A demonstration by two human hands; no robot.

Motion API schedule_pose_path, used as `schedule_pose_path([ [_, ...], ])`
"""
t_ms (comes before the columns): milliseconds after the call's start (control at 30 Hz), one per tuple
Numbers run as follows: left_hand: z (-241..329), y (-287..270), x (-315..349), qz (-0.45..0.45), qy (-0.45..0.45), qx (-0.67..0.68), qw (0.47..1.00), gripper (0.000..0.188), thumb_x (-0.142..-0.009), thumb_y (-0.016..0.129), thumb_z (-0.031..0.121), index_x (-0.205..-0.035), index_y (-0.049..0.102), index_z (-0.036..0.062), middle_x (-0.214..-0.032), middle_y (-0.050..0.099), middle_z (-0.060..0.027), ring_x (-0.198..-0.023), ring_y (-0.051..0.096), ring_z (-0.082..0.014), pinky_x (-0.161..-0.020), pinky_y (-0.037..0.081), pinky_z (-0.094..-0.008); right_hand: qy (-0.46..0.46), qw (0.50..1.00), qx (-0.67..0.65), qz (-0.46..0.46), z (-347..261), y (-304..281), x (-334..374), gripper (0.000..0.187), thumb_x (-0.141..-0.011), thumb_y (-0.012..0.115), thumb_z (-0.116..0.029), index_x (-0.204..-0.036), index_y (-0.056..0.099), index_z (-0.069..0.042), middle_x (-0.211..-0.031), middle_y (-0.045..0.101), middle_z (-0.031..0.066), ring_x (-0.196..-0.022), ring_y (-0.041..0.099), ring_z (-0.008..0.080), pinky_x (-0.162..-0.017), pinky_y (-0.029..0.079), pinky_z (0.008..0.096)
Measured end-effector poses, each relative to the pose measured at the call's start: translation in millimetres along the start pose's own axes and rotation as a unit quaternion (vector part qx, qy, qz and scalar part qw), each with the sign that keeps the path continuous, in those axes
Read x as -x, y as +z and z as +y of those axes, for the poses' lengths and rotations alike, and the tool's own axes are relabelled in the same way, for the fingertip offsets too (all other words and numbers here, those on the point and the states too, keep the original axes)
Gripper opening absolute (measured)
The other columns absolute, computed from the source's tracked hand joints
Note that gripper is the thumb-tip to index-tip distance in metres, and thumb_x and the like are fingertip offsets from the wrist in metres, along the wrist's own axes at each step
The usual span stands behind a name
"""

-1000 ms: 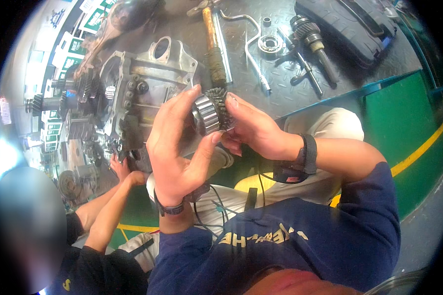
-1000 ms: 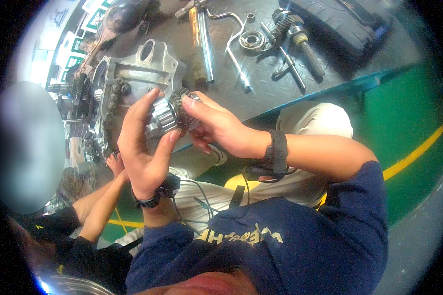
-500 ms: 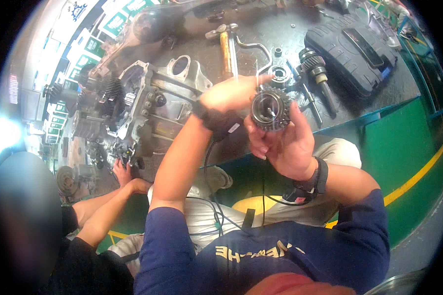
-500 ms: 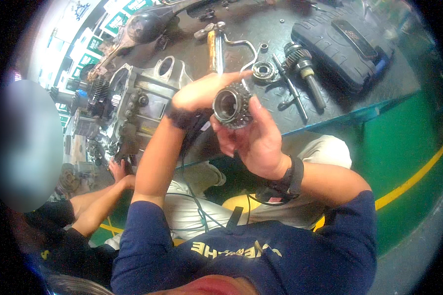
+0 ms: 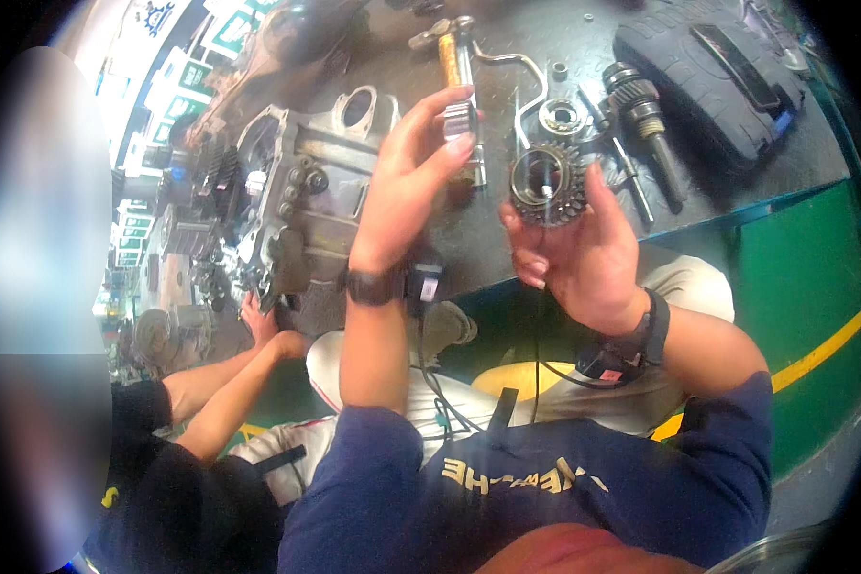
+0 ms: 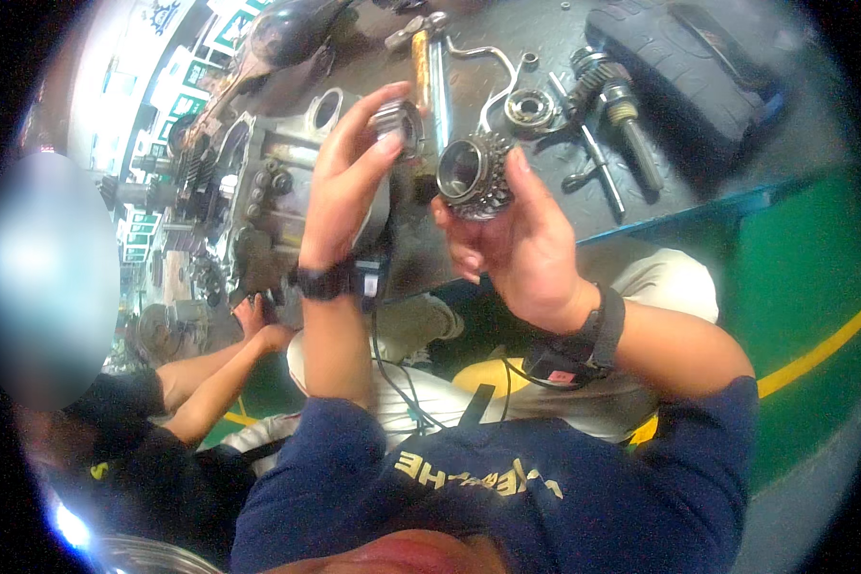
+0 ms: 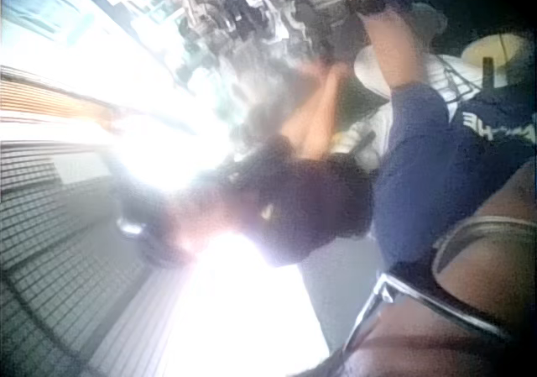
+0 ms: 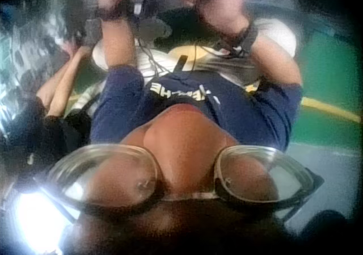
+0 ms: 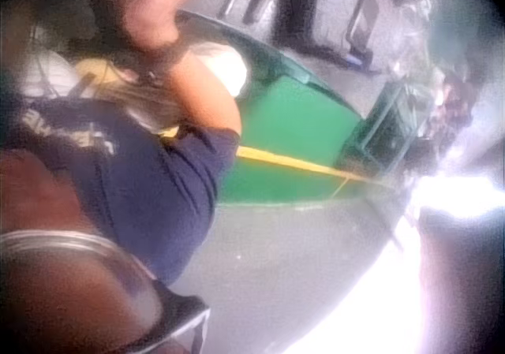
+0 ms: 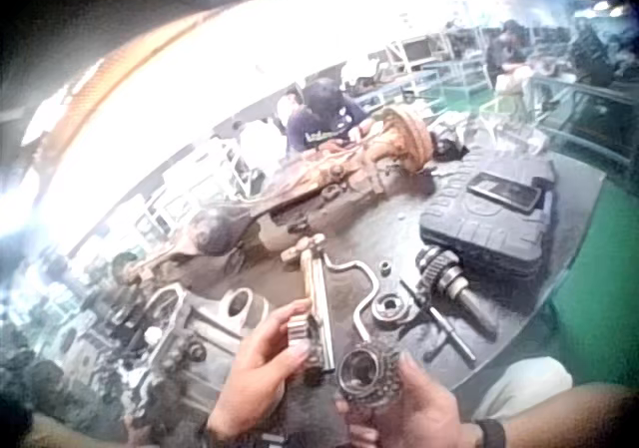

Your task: The person handles and separates various metal gears and bearing components from a disassembled engine housing on a workbench, turning the parts over by hand while another person gestures at them.

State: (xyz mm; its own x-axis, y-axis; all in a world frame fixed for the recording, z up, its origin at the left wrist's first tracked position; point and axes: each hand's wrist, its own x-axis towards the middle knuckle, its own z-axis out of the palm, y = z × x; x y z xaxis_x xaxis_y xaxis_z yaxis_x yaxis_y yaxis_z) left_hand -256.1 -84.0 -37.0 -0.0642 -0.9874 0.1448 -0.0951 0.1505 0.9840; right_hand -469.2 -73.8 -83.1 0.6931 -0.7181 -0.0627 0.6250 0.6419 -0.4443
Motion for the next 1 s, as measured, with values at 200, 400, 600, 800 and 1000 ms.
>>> schedule_pose_path([
  [200, 10.2, 5.9, 58.0, -0.043, 0.083, 0.148, 0.985, 0.071, -0.094, 0.075, 0.011, -0.155, 0.042, -0.0041, -0.146, 0.058, -0.019, -0.128, 0.061, -0.0247, -0.112, 0.045, -0.0396, -0.005, 0.999, 0.042, 0.011, 14.9, 9.3, 4.8, 0.063, -0.109, 0.033, -0.062, -0.127, 0.061, -0.009, -0.099, 0.068, 0.0089, -0.066, 0.054, 0.0152, -0.057, 0.042, 0.0299],
  [400, 17.2, 13.4, 69.1, -0.008, 0.097, 0.063, 0.993, 0.072, -0.087, 0.076, -0.003, -0.152, 0.045, -0.0046, -0.15, 0.055, -0.02, -0.136, 0.056, -0.0273, -0.114, 0.045, -0.0418, -0.054, 0.99, 0.132, -0.013, 22.7, 3.4, 4.2, 0.054, -0.111, 0.036, -0.055, -0.133, 0.055, -0.009, -0.103, 0.066, 0.0092, -0.068, 0.054, 0.0139, -0.058, 0.042, 0.0269],
  [600, 14.3, 22.0, 73.4, 0.019, 0.078, -0.005, 0.997, 0.073, -0.083, 0.077, -0.004, -0.15, 0.049, -0.0044, -0.149, 0.056, -0.0198, -0.136, 0.057, -0.0281, -0.112, 0.048, -0.0415, -0.061, 0.985, 0.159, -0.002, 23.0, -0.4, 2.6, 0.05, -0.111, 0.039, -0.051, -0.139, 0.047, -0.01, -0.106, 0.063, 0.0083, -0.069, 0.054, 0.0132, -0.058, 0.042, 0.0261],
  [800, 17.0, 25.6, 65.1, 0.006, 0.136, -0.159, 0.978, 0.074, -0.083, 0.08, -0.001, -0.15, 0.049, -0.0052, -0.147, 0.057, -0.0212, -0.132, 0.058, -0.0265, -0.111, 0.047, -0.039, -0.096, 0.978, 0.186, 0.017, 25.3, 4.4, 4.0, 0.048, -0.111, 0.045, -0.046, -0.141, 0.04, -0.009, -0.104, 0.061, 0.0061, -0.071, 0.054, 0.0108, -0.059, 0.042, 0.0235],
  [1000, 18.4, 35.5, 72.1, 0.021, 0.071, -0.208, 0.975, 0.068, -0.085, 0.08, -0.003, -0.147, 0.053, -0.0063, -0.146, 0.058, -0.0195, -0.133, 0.057, -0.0255, -0.114, 0.044, -0.0395, -0.089, 0.975, 0.204, 0.017, 24.1, 3.8, 3.5, 0.045, -0.111, 0.046, -0.046, -0.135, 0.044, -0.009, -0.101, 0.06, 0.0049, -0.071, 0.054, 0.01, -0.059, 0.043, 0.0233],
])
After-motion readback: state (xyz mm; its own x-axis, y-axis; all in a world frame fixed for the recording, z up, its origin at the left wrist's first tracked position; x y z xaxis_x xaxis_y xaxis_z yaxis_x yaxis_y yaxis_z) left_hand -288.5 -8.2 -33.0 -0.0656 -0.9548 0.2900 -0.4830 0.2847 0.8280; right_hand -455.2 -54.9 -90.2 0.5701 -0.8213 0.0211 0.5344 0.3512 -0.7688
